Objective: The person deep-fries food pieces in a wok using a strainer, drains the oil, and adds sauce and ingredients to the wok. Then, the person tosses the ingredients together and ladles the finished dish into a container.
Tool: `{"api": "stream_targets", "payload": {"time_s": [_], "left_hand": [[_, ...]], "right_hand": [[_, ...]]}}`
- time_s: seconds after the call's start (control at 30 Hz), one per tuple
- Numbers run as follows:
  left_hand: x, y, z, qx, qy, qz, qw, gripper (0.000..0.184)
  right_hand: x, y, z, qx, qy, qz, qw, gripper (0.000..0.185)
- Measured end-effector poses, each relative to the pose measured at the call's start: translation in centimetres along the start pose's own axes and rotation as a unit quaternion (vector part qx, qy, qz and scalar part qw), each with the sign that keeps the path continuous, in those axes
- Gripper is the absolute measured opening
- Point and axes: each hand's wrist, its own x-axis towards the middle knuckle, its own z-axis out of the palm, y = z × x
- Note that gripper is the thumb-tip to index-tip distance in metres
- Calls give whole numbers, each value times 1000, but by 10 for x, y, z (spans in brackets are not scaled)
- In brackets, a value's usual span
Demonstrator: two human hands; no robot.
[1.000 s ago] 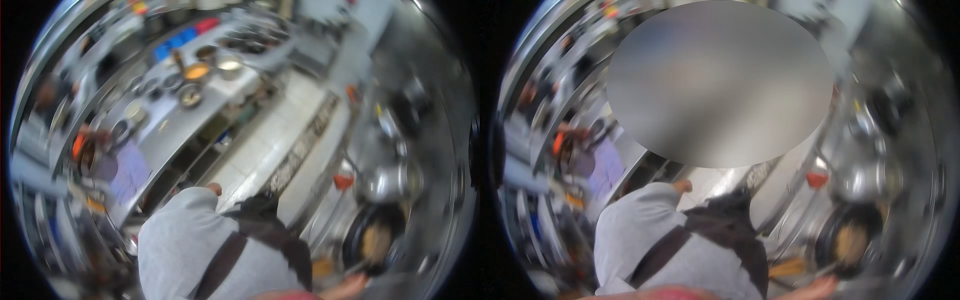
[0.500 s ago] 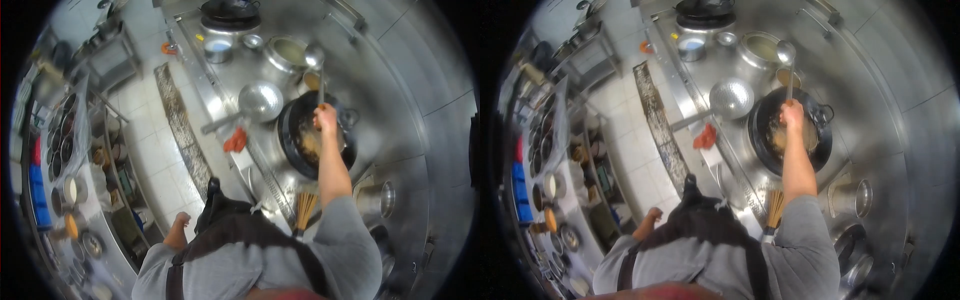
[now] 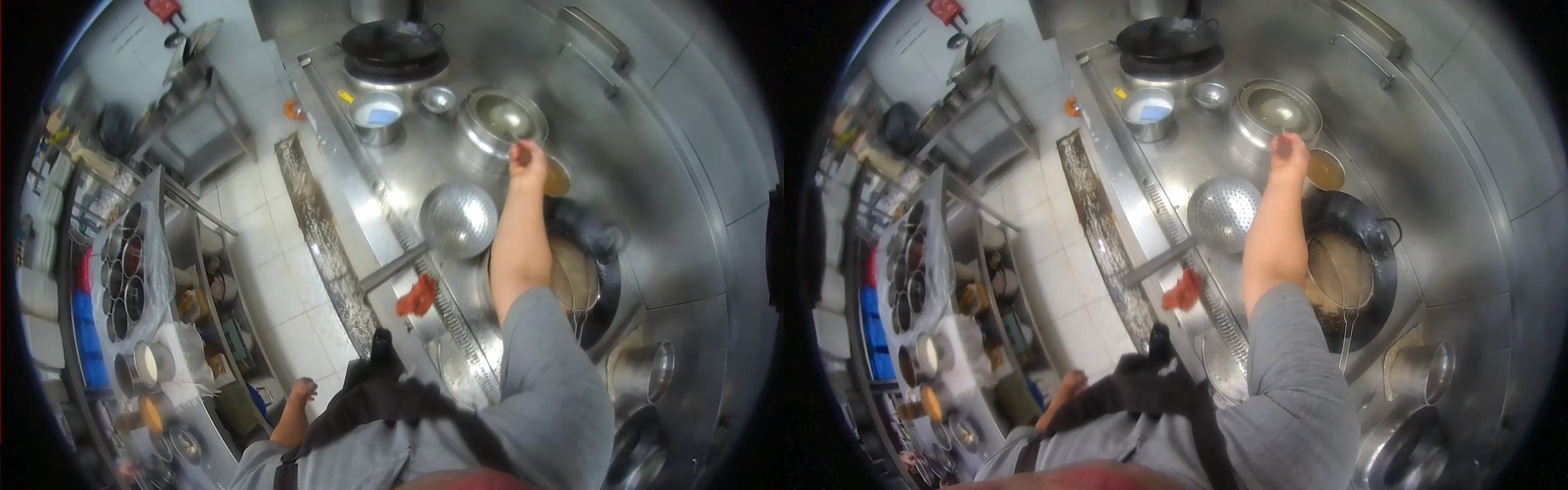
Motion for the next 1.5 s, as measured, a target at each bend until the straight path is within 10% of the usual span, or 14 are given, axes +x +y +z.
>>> {"api": "stream_targets", "payload": {"time_s": [0.03,0.13,0.43,0.53,0.6,0.67,0.7,0.83,1.0,1.07,1.13,1.43,1.5], "left_hand": [[-10,-13,-11,98,-43,129,986,27],[-31,-1,-23,253,-18,37,967,17],[-40,23,-9,216,30,5,976,12],[-29,16,14,390,-88,174,900,11],[-50,25,46,144,-81,91,982,7],[-10,-24,67,252,-93,154,951,15],[-16,-11,93,50,-50,-64,995,15],[7,-29,130,267,-115,1,957,12],[-29,-11,148,365,-136,41,920,18],[-69,25,161,457,-150,97,872,22],[-85,28,168,198,-70,12,978,31],[-95,-26,157,157,-108,32,981,44],[-111,-38,143,165,-84,47,982,44]], "right_hand": [[0,-7,4,85,-12,-21,996,14],[14,-38,1,152,-17,-39,987,18],[-45,-212,-108,126,75,-145,978,10],[-70,-271,-201,-145,65,-134,978,6],[-99,-310,-267,-298,82,-123,943,8],[-132,-343,-334,-494,148,-63,854,12],[-162,-357,-346,-624,208,-58,751,12],[-217,-387,-467,-692,197,-36,694,16],[-359,-370,-501,-615,133,-34,776,12],[-392,-337,-532,-702,168,-48,691,17],[-434,-290,-552,-735,179,-91,648,18],[-596,-117,-573,-700,172,-202,663,47],[-601,-106,-588,-768,127,-191,597,43]]}}
